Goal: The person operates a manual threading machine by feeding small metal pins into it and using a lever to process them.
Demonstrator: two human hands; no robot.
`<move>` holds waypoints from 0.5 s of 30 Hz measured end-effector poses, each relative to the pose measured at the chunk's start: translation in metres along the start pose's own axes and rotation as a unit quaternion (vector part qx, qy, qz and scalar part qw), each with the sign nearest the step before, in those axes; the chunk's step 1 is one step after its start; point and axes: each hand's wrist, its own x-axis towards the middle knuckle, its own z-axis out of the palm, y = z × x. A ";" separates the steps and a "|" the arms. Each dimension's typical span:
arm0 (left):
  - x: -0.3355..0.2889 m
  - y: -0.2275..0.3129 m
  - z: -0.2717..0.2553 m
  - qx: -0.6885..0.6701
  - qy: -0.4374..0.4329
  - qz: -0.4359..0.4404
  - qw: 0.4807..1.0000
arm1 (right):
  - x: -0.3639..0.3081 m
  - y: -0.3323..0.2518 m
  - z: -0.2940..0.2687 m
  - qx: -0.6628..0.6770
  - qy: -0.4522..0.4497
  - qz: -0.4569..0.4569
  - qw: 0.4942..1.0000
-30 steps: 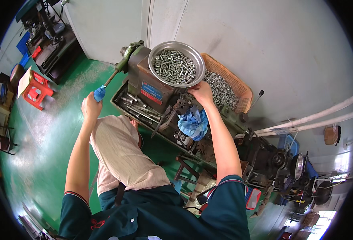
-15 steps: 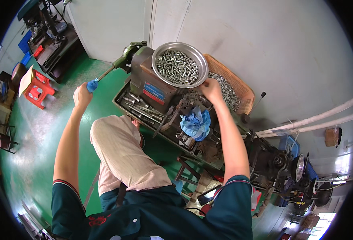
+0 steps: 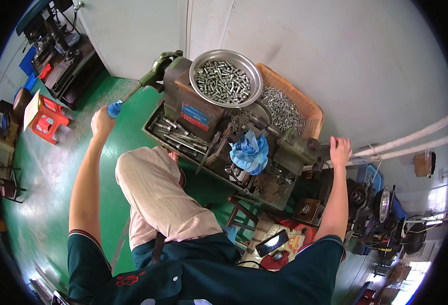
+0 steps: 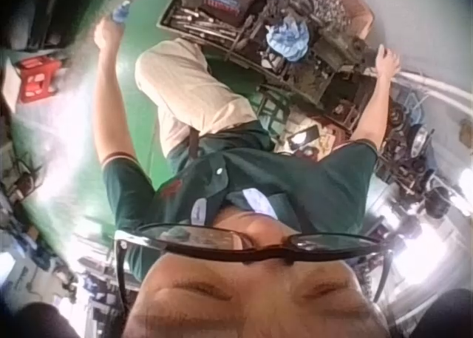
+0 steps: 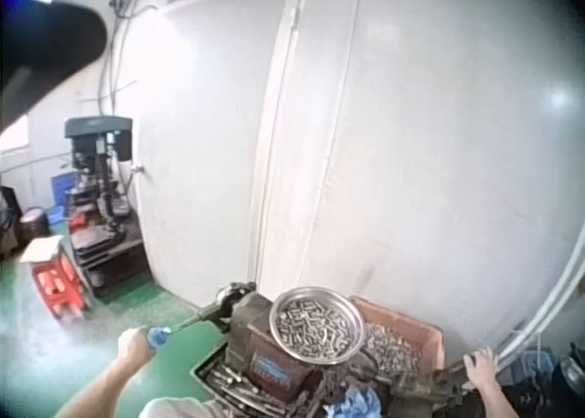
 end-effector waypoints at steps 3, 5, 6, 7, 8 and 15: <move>-0.002 -0.006 -0.005 0.011 -0.002 -0.001 1.000 | -0.043 0.018 -0.005 -0.017 0.008 0.005 1.000; -0.001 -0.006 -0.004 0.009 -0.002 0.004 1.000 | -0.059 0.020 -0.020 -0.046 -0.026 0.014 0.998; -0.001 -0.005 -0.003 0.005 0.001 0.009 1.000 | -0.065 0.020 -0.027 -0.050 -0.031 0.001 0.998; -0.001 -0.004 -0.002 0.005 -0.002 0.011 1.000 | -0.070 0.018 -0.032 -0.054 -0.036 -0.012 0.998; -0.001 -0.002 -0.003 0.000 0.004 0.013 1.000 | -0.072 0.015 -0.037 -0.055 -0.037 -0.010 0.998; 0.002 -0.007 0.003 -0.003 0.014 0.023 1.000 | -0.079 0.013 -0.039 -0.060 -0.007 -0.014 0.998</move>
